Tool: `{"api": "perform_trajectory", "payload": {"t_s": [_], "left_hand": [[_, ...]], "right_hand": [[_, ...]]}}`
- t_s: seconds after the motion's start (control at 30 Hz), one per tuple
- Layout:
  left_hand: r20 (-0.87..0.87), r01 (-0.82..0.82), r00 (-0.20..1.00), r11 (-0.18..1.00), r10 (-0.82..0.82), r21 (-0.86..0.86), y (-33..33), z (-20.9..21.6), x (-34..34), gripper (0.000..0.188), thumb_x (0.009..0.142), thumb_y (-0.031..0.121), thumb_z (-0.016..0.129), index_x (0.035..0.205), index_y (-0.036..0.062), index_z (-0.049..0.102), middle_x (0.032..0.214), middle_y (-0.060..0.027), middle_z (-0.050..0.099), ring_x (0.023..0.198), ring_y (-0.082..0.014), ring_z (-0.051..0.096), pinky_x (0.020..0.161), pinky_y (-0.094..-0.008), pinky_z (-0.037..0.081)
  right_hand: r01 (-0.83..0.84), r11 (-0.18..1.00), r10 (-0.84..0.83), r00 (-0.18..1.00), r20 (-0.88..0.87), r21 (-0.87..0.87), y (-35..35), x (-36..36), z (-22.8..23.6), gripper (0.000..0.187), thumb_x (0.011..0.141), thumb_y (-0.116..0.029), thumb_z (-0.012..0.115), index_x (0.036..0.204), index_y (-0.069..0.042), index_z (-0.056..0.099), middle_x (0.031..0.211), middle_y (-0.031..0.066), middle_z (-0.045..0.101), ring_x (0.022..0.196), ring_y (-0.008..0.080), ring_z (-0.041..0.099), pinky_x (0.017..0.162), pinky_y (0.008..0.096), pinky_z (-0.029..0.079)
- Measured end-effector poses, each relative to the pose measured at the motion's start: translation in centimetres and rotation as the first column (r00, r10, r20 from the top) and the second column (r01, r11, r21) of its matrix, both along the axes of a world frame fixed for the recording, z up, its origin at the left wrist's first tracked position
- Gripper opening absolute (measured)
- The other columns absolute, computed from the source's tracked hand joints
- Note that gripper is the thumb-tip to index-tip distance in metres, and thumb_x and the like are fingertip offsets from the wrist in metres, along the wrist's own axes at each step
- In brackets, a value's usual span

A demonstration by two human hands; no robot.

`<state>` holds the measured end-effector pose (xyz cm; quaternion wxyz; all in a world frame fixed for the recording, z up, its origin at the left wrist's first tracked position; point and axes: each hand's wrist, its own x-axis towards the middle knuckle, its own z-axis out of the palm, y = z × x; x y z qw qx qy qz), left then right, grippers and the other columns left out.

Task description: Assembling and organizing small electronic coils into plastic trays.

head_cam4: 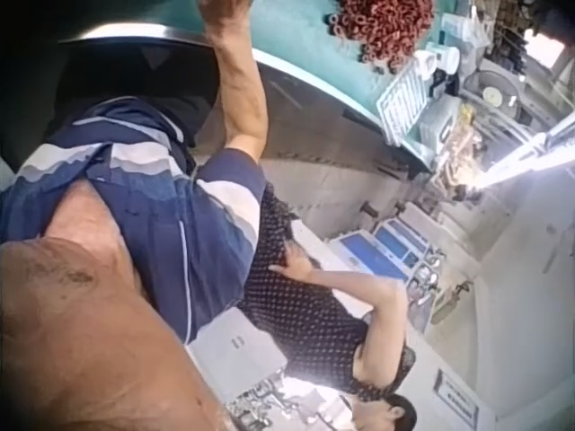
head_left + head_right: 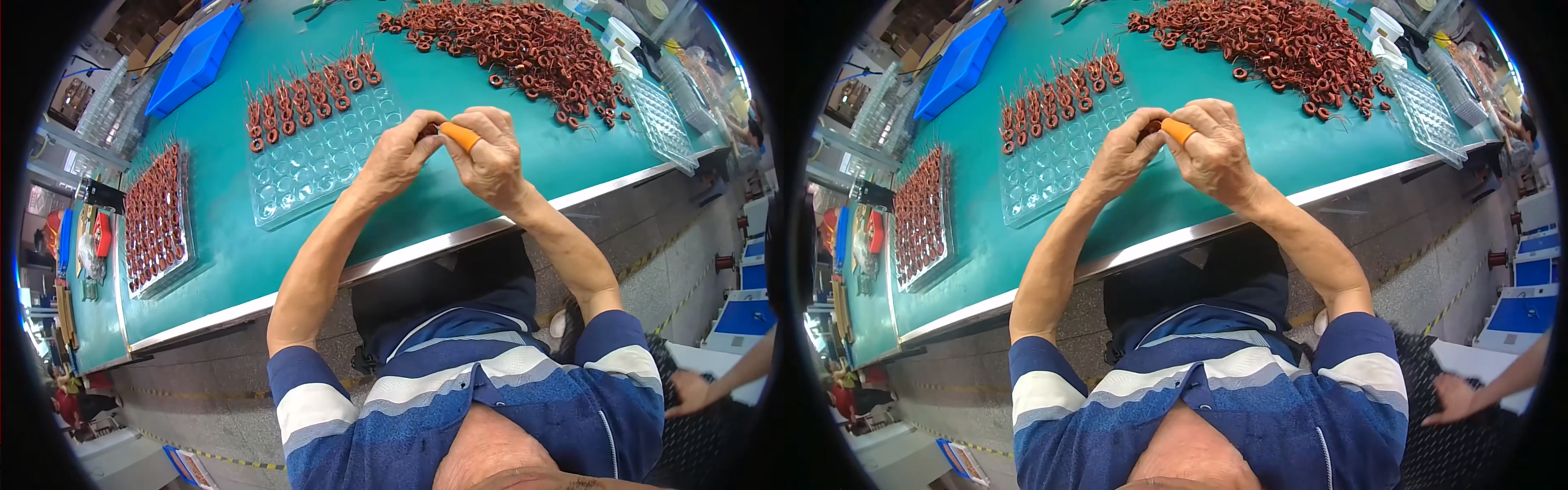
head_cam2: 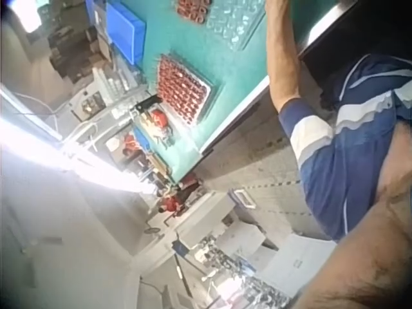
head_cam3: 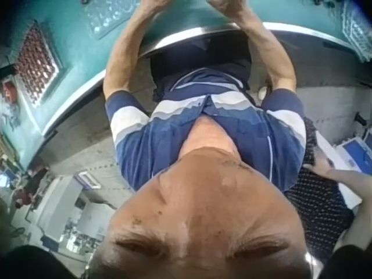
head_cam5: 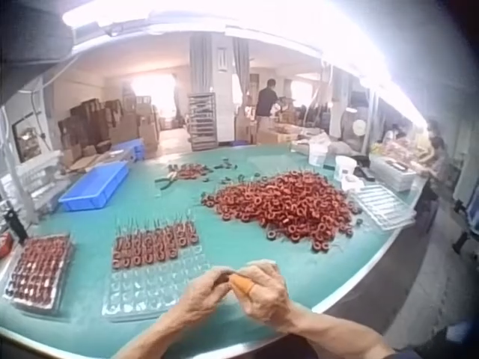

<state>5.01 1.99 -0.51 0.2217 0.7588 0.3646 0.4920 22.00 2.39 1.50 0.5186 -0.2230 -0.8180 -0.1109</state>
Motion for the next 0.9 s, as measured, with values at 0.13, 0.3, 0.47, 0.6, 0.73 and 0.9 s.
{"api": "perform_trajectory", "payload": {"t_s": [0.13,0.3,0.47,0.6,0.73,0.9], "left_hand": [[0.352,0.324,0.921,0.832,-0.169,-0.449,-1.0,2.0,-0.2,0.021,0.096,0.016,0.055,0.113,0.0036,0.055,0.076,0.0036,0.049,0.066,-0.0043,0.042,0.057,-0.0203,0.039],[0.528,0.415,0.83,0.832,-0.18,-0.368,-1.7,2.9,0.6,0.02,0.097,0.015,0.051,0.113,0.0033,0.055,0.082,-0.0001,0.053,0.066,-0.0072,0.047,0.059,-0.0215,0.04],[0.631,0.379,0.774,0.838,-0.054,-0.393,-1.0,1.9,-0.5,0.021,0.098,0.016,0.05,0.115,0.0042,0.053,0.083,-0.0022,0.052,0.066,-0.0088,0.047,0.058,-0.0229,0.042],[0.654,0.449,0.754,0.772,-0.057,-0.451,-1.3,2.3,-0.1,0.024,0.098,0.015,0.049,0.119,0.004,0.051,0.084,-0.0025,0.051,0.066,-0.0089,0.048,0.059,-0.0229,0.042],[0.518,0.383,0.847,0.809,-0.116,-0.446,-1.8,2.7,0.2,0.026,0.097,0.01,0.05,0.121,0.0019,0.05,0.082,-0.0016,0.051,0.066,-0.0086,0.049,0.06,-0.0225,0.043],[0.302,0.119,0.953,0.901,0.013,-0.417,-1.6,2.0,-1.1,0.021,0.096,0.007,0.049,0.115,-0.0009,0.052,0.076,-0.001,0.05,0.062,-0.0076,0.048,0.058,-0.0217,0.041]], "right_hand": [[0.006,0.997,-0.013,0.995,-0.097,-0.075,-0.5,1.1,1.1,0.011,0.074,-0.006,0.074,0.081,-0.002,0.067,0.083,0.0073,0.063,0.08,0.0246,0.059,0.075,0.0342,0.044],[-0.465,0.506,-0.091,0.808,-0.582,-0.726,-0.5,1.2,1.4,0.011,0.085,-0.013,0.069,0.086,-0.003,0.071,0.088,0.0015,0.065,0.075,0.0093,0.056,0.066,0.0231,0.044],[-0.484,0.518,-0.128,0.771,-0.623,-0.705,-0.3,-0.1,-0.4,0.037,0.09,-0.031,0.066,0.108,0.002,0.064,0.09,0.0031,0.065,0.078,0.007,0.057,0.07,0.0207,0.045],[-0.519,0.346,-0.027,0.827,-0.561,-0.782,-0.1,0.7,-2.2,0.036,0.09,-0.032,0.064,0.104,0.001,0.065,0.083,0.0021,0.066,0.074,0.0086,0.059,0.068,0.0236,0.047],[-0.435,0.561,-0.018,0.844,-0.536,-0.705,-0.5,-0.4,-2.3,0.024,0.094,-0.024,0.06,0.092,-0.001,0.069,0.072,0.0038,0.064,0.064,0.009,0.057,0.058,0.0231,0.046],[-0.128,0.856,-0.09,0.917,-0.389,-0.501,-2.0,-0.2,2.6,0.018,0.091,-0.015,0.06,0.085,0.0,0.067,0.07,0.0075,0.063,0.058,0.0103,0.054,0.054,0.0248,0.044]]}}
